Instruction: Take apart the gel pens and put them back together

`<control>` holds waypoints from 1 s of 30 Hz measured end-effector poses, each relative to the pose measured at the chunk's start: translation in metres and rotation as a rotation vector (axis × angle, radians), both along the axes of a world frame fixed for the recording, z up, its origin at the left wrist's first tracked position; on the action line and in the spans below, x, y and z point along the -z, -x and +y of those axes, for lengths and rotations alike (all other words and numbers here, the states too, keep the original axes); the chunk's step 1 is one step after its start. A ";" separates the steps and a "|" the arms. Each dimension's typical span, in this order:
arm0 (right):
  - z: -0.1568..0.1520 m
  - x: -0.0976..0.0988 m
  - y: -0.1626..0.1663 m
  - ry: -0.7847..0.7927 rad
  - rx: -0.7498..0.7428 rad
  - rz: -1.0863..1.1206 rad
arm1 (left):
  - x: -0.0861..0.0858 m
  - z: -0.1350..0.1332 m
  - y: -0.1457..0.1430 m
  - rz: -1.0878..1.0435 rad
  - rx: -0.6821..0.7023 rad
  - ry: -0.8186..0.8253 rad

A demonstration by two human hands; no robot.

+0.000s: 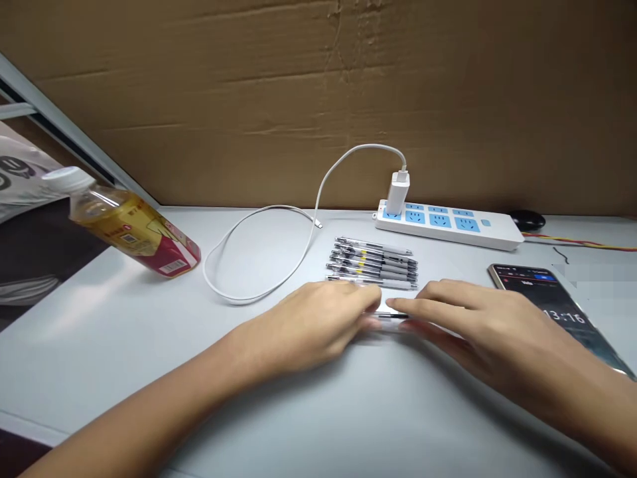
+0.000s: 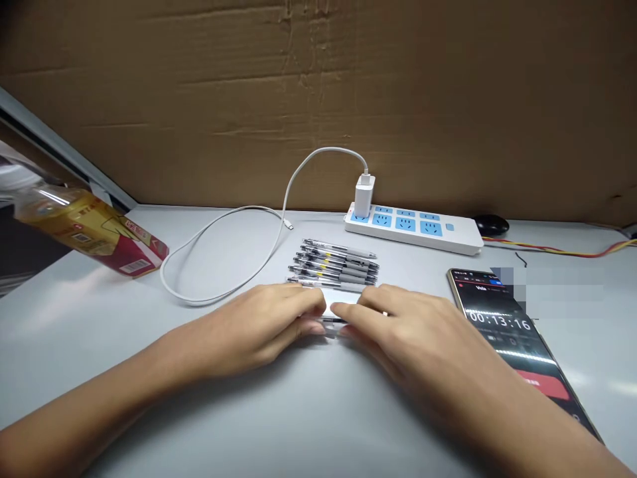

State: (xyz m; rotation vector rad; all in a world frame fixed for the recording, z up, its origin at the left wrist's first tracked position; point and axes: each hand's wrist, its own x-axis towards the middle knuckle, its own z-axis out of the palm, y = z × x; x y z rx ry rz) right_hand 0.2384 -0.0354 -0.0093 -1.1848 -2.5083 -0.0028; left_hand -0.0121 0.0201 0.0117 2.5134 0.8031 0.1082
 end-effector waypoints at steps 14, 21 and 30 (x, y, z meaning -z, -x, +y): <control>-0.006 0.004 0.011 -0.054 -0.057 0.298 | 0.005 -0.007 -0.006 -0.227 -0.081 0.237; -0.003 0.005 0.015 0.016 -0.072 0.441 | 0.002 -0.008 -0.010 -0.273 -0.101 0.272; 0.012 0.010 -0.002 0.020 0.022 0.348 | 0.004 0.008 0.000 -0.227 -0.225 0.075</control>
